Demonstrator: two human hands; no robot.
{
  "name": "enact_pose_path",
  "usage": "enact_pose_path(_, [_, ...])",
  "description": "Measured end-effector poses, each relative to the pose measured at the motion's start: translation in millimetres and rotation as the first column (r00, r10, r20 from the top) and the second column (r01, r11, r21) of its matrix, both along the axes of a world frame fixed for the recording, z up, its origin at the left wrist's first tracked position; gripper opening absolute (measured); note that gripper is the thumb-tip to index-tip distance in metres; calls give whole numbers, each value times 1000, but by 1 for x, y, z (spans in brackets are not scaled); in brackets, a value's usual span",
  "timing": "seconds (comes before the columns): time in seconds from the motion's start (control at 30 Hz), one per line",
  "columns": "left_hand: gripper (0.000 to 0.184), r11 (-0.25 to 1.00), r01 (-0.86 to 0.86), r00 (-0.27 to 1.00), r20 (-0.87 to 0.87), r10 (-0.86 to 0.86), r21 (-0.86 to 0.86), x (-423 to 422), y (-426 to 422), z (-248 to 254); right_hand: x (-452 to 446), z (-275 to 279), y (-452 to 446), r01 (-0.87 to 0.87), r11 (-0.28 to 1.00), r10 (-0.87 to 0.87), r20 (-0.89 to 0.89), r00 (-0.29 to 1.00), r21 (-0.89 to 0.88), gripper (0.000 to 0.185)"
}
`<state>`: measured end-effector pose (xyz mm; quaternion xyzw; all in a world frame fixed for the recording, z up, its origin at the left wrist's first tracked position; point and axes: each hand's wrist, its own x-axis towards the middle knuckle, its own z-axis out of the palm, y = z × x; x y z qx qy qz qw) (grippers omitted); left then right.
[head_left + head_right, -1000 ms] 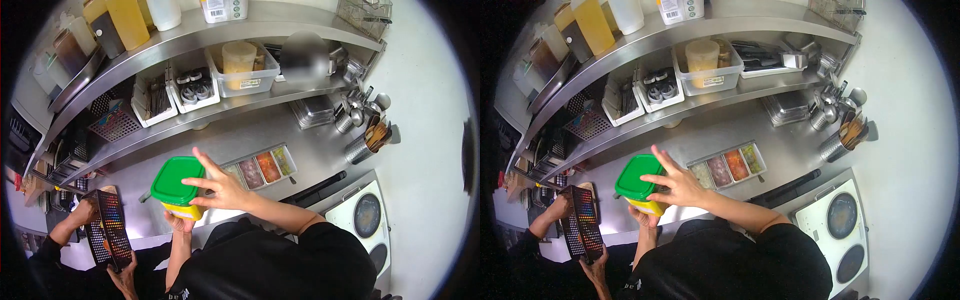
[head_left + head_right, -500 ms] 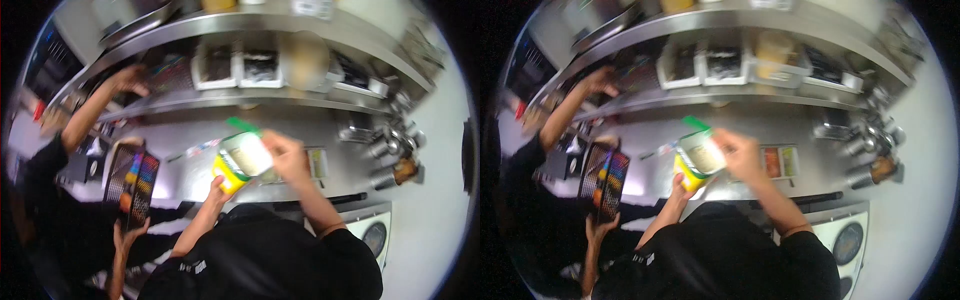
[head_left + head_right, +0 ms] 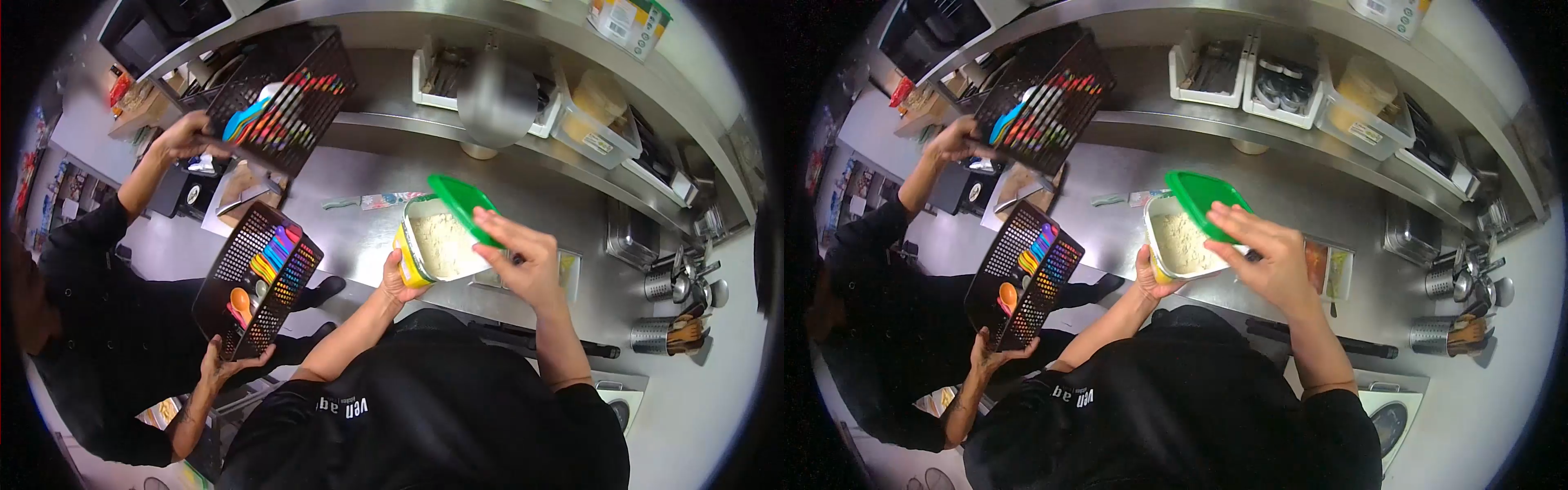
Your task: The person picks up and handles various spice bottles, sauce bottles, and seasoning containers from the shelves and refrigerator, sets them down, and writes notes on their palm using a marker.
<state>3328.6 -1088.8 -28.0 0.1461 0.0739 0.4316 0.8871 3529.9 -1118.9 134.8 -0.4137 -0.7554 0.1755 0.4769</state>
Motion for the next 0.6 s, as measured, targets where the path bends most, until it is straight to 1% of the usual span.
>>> enact_pose_path(0.03, [101, 1000, -14, 1000, 13, 14, 0, 0, -1, 6, -5, -7, 2, -5, 999, 1, 83, 997, 54, 35])
enact_pose_path(0.07, [97, 1000, -7, 1000, 24, 7, 3, -1, -3, 13, -11, -10, 1, -24, 998, 20, 81, 996, 58, 35])
enact_pose_path(0.13, [95, 999, -42, 999, -3, 42, 5, -3, 0, 4, -21, -15, -5, 25, 997, -50, 350, 936, 77, 37])
enact_pose_path(0.2, [93, 997, -72, 997, 1, 72, -11, -6, 0, 0, -25, -22, -4, -6, 995, -32, 360, 933, 104, 41])
enact_pose_path(0.27, [93, 995, -100, 995, -17, 100, -4, -8, 1, -3, -27, -25, 0, -4, 997, -29, 400, 916, 80, 41])
enact_pose_path(0.33, [91, 991, -130, 992, 4, 129, 30, -12, -1, -1, -29, -27, 1, -37, 996, 1, 406, 914, 82, 41])
enact_pose_path(0.4, [88, 992, -124, 992, 33, 124, 13, -16, -2, -1, -32, -25, 3, -73, 994, 34, 413, 910, 77, 41])
enact_pose_path(0.43, [84, 991, -132, 989, 65, 130, 22, -18, -4, 1, -34, -23, 4, -87, 994, 51, 422, 905, 66, 41])
enact_pose_path(0.47, [84, 988, -153, 986, 62, 152, 22, -20, -5, 3, -35, -21, 5, -102, 993, 70, 429, 901, 52, 41])
enact_pose_path(0.53, [82, 989, -131, 984, 115, 138, -69, -24, -7, 4, -37, -19, 9, -144, 988, 104, 446, 889, 57, 42])
enact_pose_path(0.6, [80, 983, -171, 978, 111, 177, -60, -30, -8, -1, -40, -18, 12, -184, 981, 133, 464, 876, 66, 42])
